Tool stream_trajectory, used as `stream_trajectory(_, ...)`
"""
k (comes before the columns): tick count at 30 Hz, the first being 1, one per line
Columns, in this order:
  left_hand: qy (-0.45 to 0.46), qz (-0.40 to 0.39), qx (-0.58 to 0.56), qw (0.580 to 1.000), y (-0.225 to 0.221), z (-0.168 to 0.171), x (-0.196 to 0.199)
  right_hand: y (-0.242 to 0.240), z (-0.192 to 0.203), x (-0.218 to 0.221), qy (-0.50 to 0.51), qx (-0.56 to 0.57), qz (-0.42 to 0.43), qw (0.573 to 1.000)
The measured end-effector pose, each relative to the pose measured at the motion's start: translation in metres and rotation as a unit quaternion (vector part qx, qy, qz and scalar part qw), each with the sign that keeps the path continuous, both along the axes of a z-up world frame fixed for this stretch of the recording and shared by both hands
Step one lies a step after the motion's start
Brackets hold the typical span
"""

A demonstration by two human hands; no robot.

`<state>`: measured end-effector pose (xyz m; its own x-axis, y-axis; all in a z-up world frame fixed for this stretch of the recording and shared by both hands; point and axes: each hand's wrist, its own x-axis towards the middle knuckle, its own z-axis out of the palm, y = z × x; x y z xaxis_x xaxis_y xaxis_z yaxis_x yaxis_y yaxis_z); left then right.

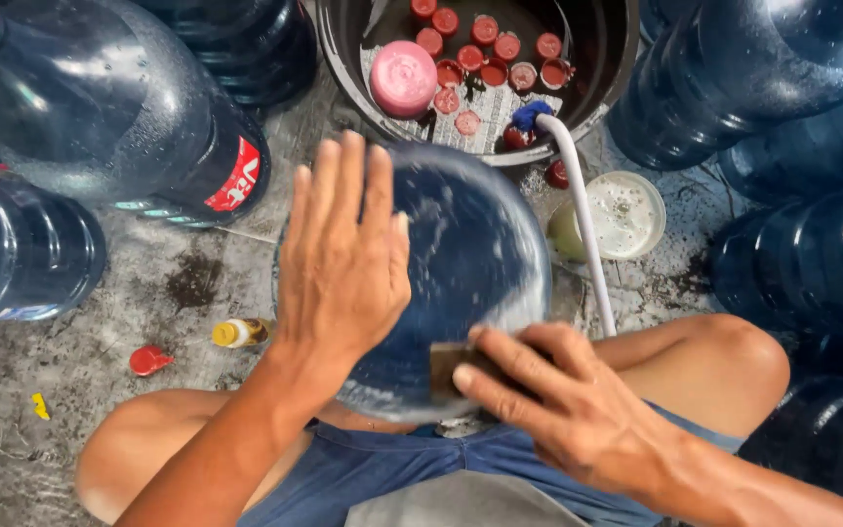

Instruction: Scrubbing the exterior of a large plastic water jug with an abrasive pad to remove dirt or labels.

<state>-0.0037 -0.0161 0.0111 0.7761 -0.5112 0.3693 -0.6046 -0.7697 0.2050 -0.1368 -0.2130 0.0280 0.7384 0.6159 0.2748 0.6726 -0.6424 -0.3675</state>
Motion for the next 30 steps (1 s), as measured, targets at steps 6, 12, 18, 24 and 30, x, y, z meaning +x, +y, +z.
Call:
stream_trajectory(6, 0.002, -0.055, 0.039, 0.998, -0.007, -0.003, 0.001, -0.038, 0.0, 0.05, -0.033, -0.032, -0.176, 0.983)
stream_trajectory(12, -0.006, -0.1, 0.037, 0.994, -0.002, -0.001, 0.003, -0.013, 0.006, 0.023, 0.015, -0.034, 0.0, 0.999)
stream_trajectory(18, 0.003, -0.113, 0.028, 0.993, -0.004, -0.001, 0.009, -0.033, -0.007, 0.037, -0.054, -0.062, -0.121, 0.989)
stream_trajectory(24, 0.067, -0.194, -0.011, 0.979, -0.007, 0.0, 0.011, -0.028, -0.01, 0.043, -0.014, -0.065, -0.031, 0.997)
stream_trajectory(30, 0.168, -0.149, -0.228, 0.948, -0.006, -0.009, 0.028, -0.004, 0.002, 0.038, 0.028, -0.012, -0.05, 0.998)
